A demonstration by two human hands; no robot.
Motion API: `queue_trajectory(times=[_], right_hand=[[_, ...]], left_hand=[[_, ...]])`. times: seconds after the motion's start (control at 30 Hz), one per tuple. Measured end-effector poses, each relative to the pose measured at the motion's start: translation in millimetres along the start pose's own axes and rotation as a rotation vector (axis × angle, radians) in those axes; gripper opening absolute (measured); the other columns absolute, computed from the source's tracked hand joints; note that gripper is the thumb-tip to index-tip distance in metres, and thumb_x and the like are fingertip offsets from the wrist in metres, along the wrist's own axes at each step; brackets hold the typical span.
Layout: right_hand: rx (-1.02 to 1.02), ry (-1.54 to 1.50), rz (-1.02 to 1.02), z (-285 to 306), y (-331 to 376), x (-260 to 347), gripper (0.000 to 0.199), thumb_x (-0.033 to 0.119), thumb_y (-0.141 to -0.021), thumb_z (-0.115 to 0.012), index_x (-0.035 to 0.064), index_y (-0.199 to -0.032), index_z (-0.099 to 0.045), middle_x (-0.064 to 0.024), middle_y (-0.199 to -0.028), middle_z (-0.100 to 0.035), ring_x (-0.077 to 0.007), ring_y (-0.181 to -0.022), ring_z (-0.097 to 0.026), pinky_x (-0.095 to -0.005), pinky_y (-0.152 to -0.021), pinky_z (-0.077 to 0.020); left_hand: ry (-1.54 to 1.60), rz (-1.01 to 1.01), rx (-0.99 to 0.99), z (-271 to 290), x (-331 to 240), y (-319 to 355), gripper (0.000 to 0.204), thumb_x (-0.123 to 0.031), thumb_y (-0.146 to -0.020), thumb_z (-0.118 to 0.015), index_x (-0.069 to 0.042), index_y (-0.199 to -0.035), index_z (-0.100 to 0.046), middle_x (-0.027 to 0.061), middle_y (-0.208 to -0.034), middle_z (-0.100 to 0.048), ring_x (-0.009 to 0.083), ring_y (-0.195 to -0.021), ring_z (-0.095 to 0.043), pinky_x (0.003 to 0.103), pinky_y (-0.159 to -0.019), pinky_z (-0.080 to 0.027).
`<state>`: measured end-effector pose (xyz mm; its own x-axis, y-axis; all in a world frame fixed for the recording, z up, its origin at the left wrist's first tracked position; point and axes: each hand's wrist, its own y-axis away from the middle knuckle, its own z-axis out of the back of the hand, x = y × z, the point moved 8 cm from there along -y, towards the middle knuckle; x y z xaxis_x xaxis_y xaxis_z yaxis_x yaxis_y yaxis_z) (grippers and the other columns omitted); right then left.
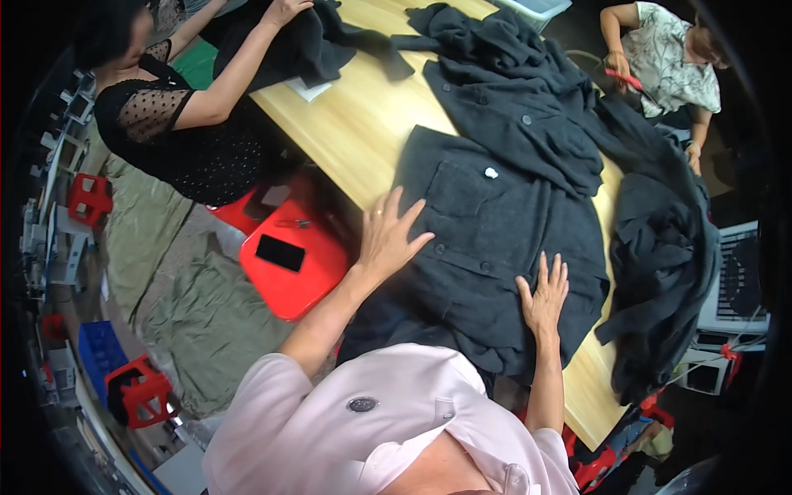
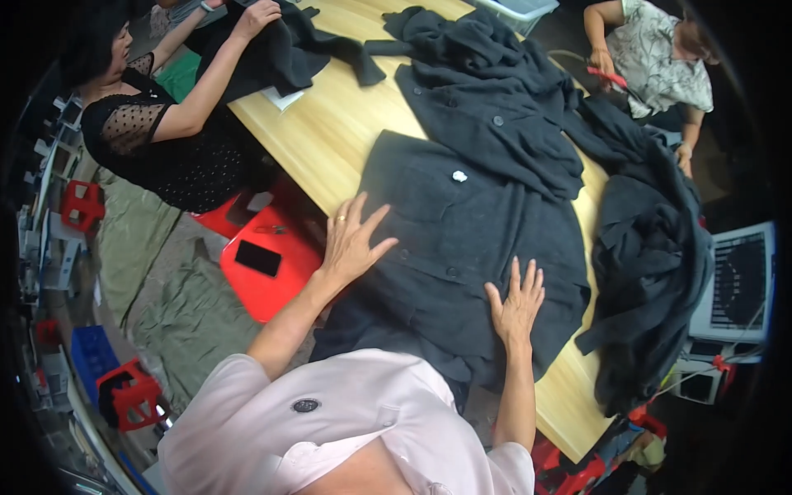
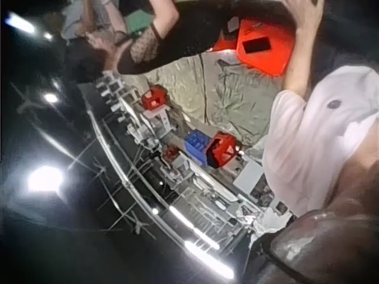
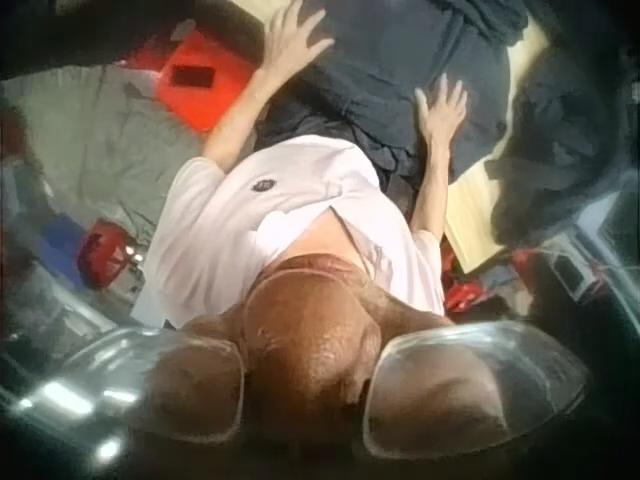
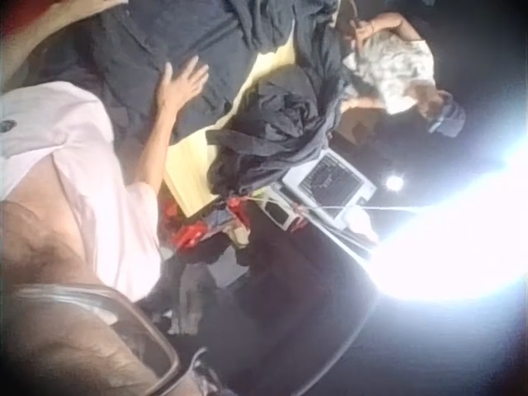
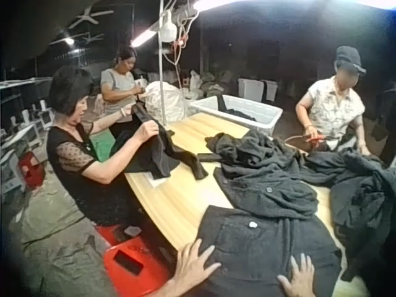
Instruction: Inspecting and trimming loose threads from finished garments on a work table.
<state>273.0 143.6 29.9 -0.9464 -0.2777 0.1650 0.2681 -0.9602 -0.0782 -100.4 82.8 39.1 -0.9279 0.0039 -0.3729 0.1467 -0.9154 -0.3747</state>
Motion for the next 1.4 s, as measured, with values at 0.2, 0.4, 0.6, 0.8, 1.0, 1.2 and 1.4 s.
queue_trajectory(times=[0.2, 0.4, 0.6, 0.8, 1.0, 1.2, 1.4], right_hand=[[0.020, -0.172, -0.185, 51, 13, -50, 0.099, 0.048, -0.084, -0.093, 0.0168, -0.168, -0.051, -0.0267, -0.179, -0.033, -0.0449, -0.166, -0.033, -0.0673, -0.132, -0.0248], [-0.016, 0.181, -0.817, -19, 37, -101, 0.108, 0.084, -0.091, -0.071, 0.0277, -0.177, -0.038, -0.0259, -0.180, -0.030, -0.0472, -0.167, -0.027, -0.0806, -0.124, -0.0262], [-0.405, -0.284, -0.369, -19, 2, -22, 0.045, 0.015, -0.098, -0.082, -0.0057, -0.135, -0.069, -0.0300, -0.125, -0.075, -0.0495, -0.115, -0.072, -0.0476, -0.101, -0.0554], [-0.096, -1.091, -0.305, 12, -35, 72, 0.034, 0.005, -0.100, -0.072, -0.0072, -0.131, -0.073, -0.0082, -0.118, -0.078, -0.0173, -0.108, -0.071, -0.0319, -0.102, -0.0542], [-0.129, -1.423, -0.322, 108, -123, 135, 0.043, 0.012, -0.100, -0.071, -0.0042, -0.139, -0.069, -0.0122, -0.129, -0.077, -0.0225, -0.116, -0.076, -0.0338, -0.107, -0.0586], [-0.334, -1.384, -0.036, 238, -123, 169, 0.042, 0.017, -0.101, -0.067, -0.0007, -0.139, -0.071, -0.0148, -0.125, -0.079, -0.0260, -0.113, -0.075, -0.0366, -0.118, -0.0506], [-0.453, -1.242, 0.079, 291, -107, 178, 0.043, 0.019, -0.101, -0.070, -0.0006, -0.139, -0.071, -0.0151, -0.124, -0.078, -0.0262, -0.113, -0.075, -0.0369, -0.115, -0.0513]], left_hand=[[0.149, 0.178, -0.114, 5, 9, 14, 0.098, -0.053, -0.084, -0.093, -0.016, -0.165, -0.052, 0.0235, -0.143, -0.057, 0.0457, -0.125, -0.062, 0.053, -0.098, -0.059], [0.459, 0.338, -0.350, 16, 27, 36, 0.090, -0.031, -0.079, -0.100, -0.006, -0.155, -0.057, 0.0171, -0.130, -0.064, 0.0404, -0.124, -0.062, 0.052, -0.108, -0.050], [0.658, 0.319, -0.214, -3, 38, 41, 0.060, -0.013, -0.087, -0.092, -0.005, -0.139, -0.064, 0.0176, -0.124, -0.066, 0.0413, -0.111, -0.067, 0.050, -0.094, -0.057], [1.361, 0.721, -0.034, -27, 84, 80, 0.031, 0.001, -0.090, -0.083, -0.004, -0.118, -0.071, 0.0033, -0.108, -0.074, 0.0145, -0.098, -0.070, 0.030, -0.088, -0.057], [1.936, 0.935, -0.047, 28, 95, 90, 0.035, 0.006, -0.093, -0.079, -0.011, -0.121, -0.066, -0.0001, -0.112, -0.076, 0.0095, -0.100, -0.072, 0.028, -0.093, -0.060], [1.966, 0.605, 0.017, 90, 95, 90, 0.046, -0.003, -0.072, -0.083, -0.011, -0.109, -0.057, 0.0058, -0.122, -0.069, 0.0186, -0.117, -0.065, 0.033, -0.100, -0.051], [1.945, 0.373, 0.198, 122, 74, 84, 0.046, 0.008, -0.068, -0.086, -0.007, -0.106, -0.064, 0.0081, -0.117, -0.073, 0.0250, -0.112, -0.068, 0.039, -0.100, -0.053]])
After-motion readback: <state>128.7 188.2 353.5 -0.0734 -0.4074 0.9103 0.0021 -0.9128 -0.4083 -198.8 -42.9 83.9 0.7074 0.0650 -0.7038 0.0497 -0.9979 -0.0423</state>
